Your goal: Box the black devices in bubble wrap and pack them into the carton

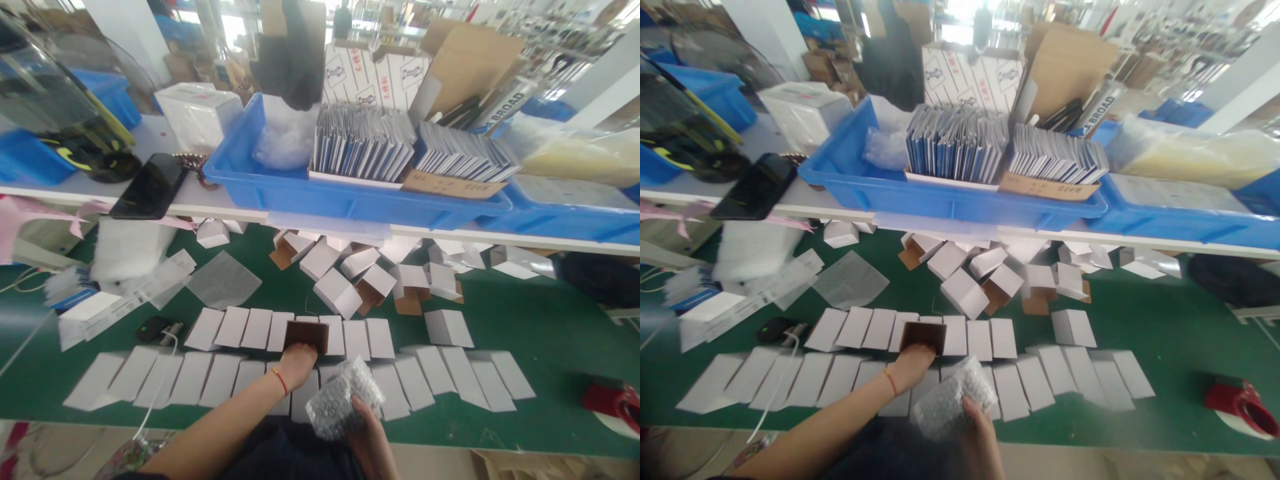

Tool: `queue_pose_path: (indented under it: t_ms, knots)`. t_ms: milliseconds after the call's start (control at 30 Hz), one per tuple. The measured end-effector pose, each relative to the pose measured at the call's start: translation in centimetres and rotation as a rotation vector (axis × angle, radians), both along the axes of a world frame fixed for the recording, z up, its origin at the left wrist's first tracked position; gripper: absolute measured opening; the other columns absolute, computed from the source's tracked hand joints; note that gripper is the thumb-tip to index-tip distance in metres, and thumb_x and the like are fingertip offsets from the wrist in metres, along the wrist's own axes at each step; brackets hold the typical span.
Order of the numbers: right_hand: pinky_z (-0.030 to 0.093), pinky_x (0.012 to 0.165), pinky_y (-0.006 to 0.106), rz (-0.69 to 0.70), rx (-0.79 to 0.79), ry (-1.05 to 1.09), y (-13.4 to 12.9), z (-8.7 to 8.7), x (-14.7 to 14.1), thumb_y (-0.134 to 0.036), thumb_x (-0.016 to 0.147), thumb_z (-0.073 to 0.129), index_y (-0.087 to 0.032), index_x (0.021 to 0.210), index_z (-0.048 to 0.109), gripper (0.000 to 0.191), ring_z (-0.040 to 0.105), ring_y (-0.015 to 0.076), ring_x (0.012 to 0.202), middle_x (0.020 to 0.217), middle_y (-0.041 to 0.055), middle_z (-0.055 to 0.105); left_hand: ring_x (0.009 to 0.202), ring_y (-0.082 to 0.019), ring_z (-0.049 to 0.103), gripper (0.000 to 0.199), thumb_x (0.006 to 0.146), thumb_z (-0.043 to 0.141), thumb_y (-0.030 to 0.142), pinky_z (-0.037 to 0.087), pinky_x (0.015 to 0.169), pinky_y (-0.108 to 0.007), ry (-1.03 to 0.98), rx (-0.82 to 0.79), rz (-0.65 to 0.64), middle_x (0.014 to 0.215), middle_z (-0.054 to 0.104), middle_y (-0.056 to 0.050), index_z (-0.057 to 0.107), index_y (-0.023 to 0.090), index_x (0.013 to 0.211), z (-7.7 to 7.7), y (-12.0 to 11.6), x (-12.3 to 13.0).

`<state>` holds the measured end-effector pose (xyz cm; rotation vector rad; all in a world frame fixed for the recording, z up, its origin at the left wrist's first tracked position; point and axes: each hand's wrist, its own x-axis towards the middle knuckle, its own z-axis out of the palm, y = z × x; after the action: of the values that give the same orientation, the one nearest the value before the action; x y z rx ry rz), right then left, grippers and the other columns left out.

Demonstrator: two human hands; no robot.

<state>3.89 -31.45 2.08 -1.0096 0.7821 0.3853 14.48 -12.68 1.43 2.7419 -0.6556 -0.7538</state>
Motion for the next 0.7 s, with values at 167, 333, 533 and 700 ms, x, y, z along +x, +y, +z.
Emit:
queue_pose_path:
  t_ms: [167,333,533,700]
  knots:
    - [0.06,0.085,0.046,-0.107,0.051,0.016,0.6,0.7,1.1,-0.041,0.059,0.088,-0.022,0.097,0.075,0.044,0.073,0.0351,0.101,0.094,0.0083,0.079,0.082,-0.026,0.073,0.019,0.085,0.054,0.0,0.056,0.072,-0.034,-0.034,-0.065,0.013,0.086,0.074,-0.013,0.069,0.011,0.087,0.9,0.3,0.2]
    - [0.057,0.089,0.044,-0.067,-0.34,-0.174,0.4,3.1,2.7,-0.038,0.055,0.091,-0.021,0.117,0.064,0.069,0.069,0.032,0.103,0.103,0.0068,0.075,0.087,-0.021,0.064,0.021,0.1,0.047,0.024,0.049,0.078,-0.031,-0.332,-0.252,0.267,0.086,0.065,-0.007,0.059,0.019,0.084,4.2,3.1,-2.5]
    - [0.05,0.1,0.056,0.22,-0.962,-1.0,2.8,6.4,5.8,-0.026,0.076,0.076,-0.027,0.129,0.054,0.058,0.058,0.0344,0.12,0.13,0.0115,0.057,0.058,-0.015,0.04,0.035,0.09,0.058,0.043,0.029,0.059,-0.029,-0.288,-0.461,0.882,0.064,0.042,0.005,0.038,0.024,0.069,2.7,5.7,-2.5]
    - [0.049,0.102,0.056,0.463,-1.26,-1.421,6.3,5.3,8.6,-0.008,0.082,0.058,-0.027,0.14,0.044,0.063,0.049,0.0327,0.128,0.134,0.0141,0.052,0.056,-0.014,0.044,0.026,0.083,0.047,0.022,0.029,0.057,-0.027,-0.101,-0.617,0.899,0.055,0.044,0.005,0.036,0.023,0.06,1.1,5.7,-1.6]
